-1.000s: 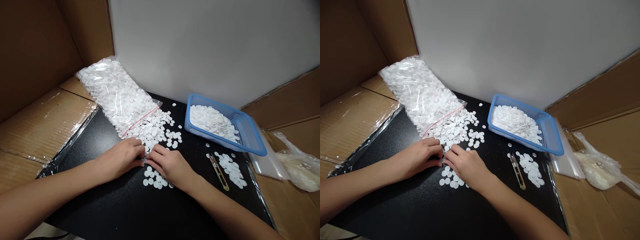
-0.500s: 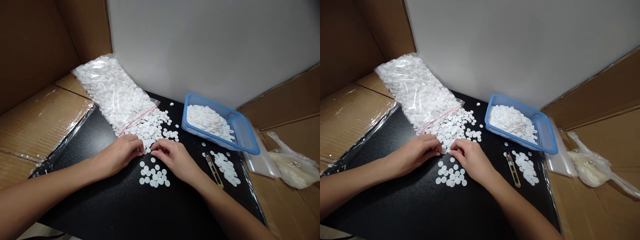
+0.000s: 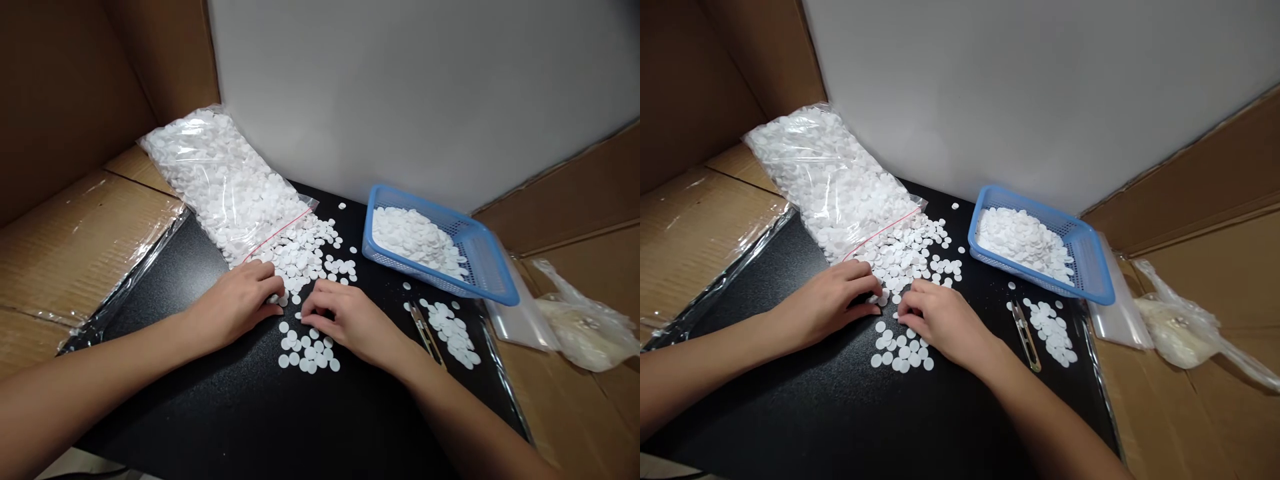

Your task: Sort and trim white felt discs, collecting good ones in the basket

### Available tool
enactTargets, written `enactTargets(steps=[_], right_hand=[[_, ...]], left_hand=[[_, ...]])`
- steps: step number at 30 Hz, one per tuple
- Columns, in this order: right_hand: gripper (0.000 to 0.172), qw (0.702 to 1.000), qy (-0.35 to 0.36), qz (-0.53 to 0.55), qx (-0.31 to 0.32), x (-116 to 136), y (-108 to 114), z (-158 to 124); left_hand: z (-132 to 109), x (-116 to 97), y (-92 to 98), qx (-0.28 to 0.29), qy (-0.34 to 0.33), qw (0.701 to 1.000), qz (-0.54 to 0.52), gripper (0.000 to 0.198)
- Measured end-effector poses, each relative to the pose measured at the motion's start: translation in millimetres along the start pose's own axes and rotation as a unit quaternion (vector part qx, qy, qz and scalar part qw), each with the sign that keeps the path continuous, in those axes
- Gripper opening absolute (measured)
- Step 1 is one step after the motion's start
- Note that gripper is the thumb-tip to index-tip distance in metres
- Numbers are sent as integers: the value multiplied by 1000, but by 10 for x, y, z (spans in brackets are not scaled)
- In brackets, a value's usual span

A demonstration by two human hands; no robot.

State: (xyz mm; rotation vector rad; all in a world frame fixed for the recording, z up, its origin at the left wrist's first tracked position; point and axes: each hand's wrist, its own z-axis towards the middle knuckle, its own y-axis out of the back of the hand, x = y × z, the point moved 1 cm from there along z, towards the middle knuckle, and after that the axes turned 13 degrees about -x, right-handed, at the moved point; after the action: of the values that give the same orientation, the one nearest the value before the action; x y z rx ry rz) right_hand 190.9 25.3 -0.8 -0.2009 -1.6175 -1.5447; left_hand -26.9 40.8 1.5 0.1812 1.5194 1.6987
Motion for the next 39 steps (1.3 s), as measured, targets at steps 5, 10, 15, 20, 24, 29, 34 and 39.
enactTargets(steps=[5,10,15,20,24,29,34,39], right_hand=[[13,1000,-5,13,-5,-89,173,-27],[7,1000,-18,-3,-4,-107,97,-22],[11,999,-20,-32,30,-36,23,-45],[19,999,-29,-40,21,-31,26,-44],[9,997,-12,-38,-68,-40,-65,15],[10,997,-15,-40,-59,-39,-147,43],[13,999,-37,9,-33,-56,-78,30],[11,997,-24,8,-71,-24,-123,51]], left_hand=[[17,-14,-63,-20,-72,995,59,11],[22,-67,-56,-33,-173,976,125,22],[33,-61,-60,-26,-170,979,108,21],[63,3,-70,-36,-124,990,51,19],[66,-38,-61,-50,-190,976,96,24],[53,-83,-69,-51,-228,964,126,25],[52,-7,14,6,-124,991,-41,11],[67,106,188,10,39,992,-116,12]])
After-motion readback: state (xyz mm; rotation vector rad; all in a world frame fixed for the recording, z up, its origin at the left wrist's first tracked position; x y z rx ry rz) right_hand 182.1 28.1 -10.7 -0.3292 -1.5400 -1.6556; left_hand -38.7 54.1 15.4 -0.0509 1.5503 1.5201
